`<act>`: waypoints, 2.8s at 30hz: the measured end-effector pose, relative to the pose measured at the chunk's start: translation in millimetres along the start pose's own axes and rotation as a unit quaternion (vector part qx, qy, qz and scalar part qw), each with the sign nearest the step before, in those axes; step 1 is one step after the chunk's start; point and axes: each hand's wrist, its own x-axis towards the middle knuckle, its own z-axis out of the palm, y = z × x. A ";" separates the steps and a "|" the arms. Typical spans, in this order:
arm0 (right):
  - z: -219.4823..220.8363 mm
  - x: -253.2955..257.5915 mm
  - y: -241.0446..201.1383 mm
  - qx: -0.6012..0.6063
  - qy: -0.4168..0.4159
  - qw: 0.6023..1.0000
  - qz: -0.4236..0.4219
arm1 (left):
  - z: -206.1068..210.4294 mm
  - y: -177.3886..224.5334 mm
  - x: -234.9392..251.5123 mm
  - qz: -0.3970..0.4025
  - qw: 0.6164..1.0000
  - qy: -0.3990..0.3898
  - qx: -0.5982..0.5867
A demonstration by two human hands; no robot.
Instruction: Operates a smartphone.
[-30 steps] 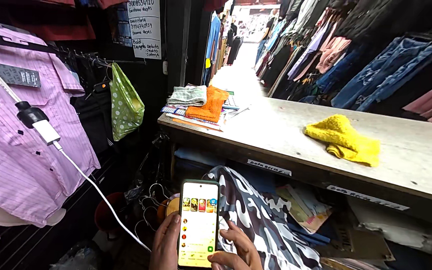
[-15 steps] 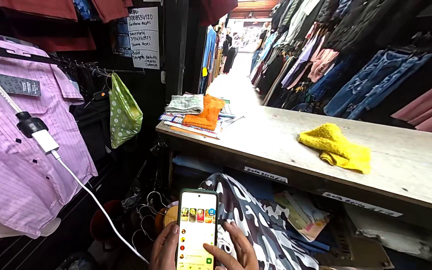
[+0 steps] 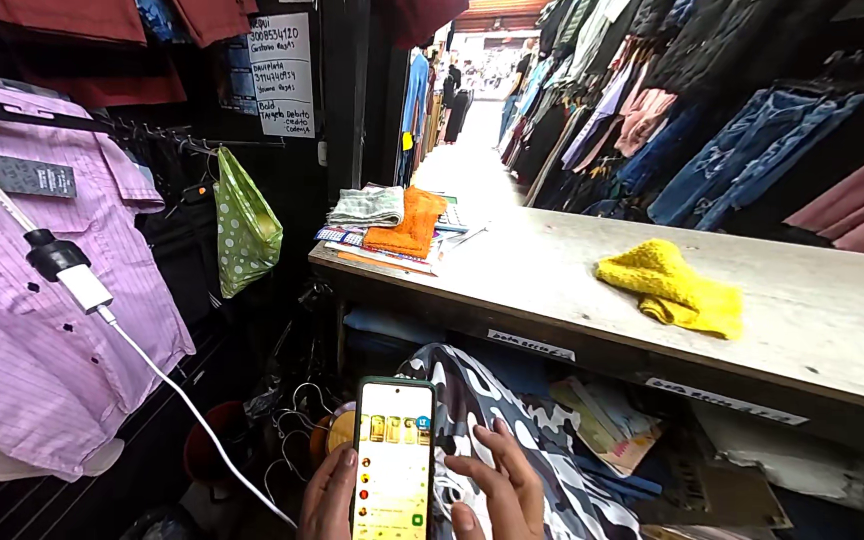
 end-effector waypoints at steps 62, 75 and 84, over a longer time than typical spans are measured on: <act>9.5 -10.0 -0.3 0.035 -0.083 0.994 -0.067 | 2.4 -2.4 -1.7 -0.003 1.000 -0.015 -0.003; 4.7 -9.9 0.1 0.075 -0.043 0.996 0.012 | -0.4 -1.9 -1.1 -0.002 1.000 -0.010 -0.001; -7.7 -12.3 -5.6 0.342 -0.228 0.867 0.282 | -2.1 -2.9 0.7 0.000 1.000 -0.004 0.008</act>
